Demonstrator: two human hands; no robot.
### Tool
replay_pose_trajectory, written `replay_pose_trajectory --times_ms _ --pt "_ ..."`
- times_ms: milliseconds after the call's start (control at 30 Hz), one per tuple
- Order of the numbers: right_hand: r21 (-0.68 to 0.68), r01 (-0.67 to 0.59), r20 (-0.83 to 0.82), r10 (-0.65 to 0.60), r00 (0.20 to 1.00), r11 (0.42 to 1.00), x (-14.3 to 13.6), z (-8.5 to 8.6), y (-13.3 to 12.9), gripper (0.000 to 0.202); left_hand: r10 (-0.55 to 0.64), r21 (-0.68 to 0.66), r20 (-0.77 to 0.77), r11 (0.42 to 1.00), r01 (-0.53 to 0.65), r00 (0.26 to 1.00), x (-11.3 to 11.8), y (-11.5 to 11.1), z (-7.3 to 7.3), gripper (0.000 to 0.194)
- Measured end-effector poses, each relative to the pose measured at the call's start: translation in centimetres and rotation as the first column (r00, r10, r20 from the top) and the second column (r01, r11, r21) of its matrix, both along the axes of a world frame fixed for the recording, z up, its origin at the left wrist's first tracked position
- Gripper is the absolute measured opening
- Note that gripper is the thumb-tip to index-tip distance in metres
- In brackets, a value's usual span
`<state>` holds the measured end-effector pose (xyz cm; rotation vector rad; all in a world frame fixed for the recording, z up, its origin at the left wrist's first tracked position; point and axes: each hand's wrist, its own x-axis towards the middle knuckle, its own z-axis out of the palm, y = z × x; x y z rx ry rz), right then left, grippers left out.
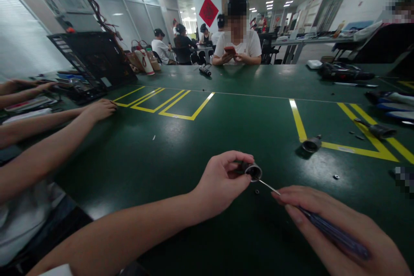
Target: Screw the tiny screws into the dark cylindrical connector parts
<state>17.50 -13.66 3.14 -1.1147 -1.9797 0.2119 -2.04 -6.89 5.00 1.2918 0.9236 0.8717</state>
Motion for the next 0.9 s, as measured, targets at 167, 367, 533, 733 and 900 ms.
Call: replay_pose_trajectory --times_ms 167,367,533,733,900 --pt "0.100 -0.024 0.080 0.016 0.997 0.995 -0.1 0.2 -0.2 0.026 0.009 0.011 0.010 1.000 -0.009 1.000 -0.1 -0.1 0.0 0.025" --pt "0.210 -0.052 0.156 0.019 0.988 0.976 -0.4 0.3 -0.2 0.021 0.004 0.071 -0.015 0.997 -0.003 1.000 0.0 -0.1 0.2 0.025" --pt "0.235 -0.040 0.171 0.000 0.985 0.971 -0.7 0.8 0.0 0.022 -0.005 0.128 -0.074 0.992 0.015 0.997 -0.1 -0.2 0.1 0.023" --pt "0.228 -0.040 0.146 0.006 0.989 0.973 -0.9 1.0 -0.1 0.025 0.012 0.212 -0.143 0.977 0.019 0.990 -0.3 -0.1 -0.7 0.022" --pt "0.241 -0.088 0.177 0.046 0.983 0.967 -1.3 1.1 0.1 0.025 0.039 0.208 -0.121 0.978 -0.014 0.992 -0.1 -0.1 -0.7 0.022"
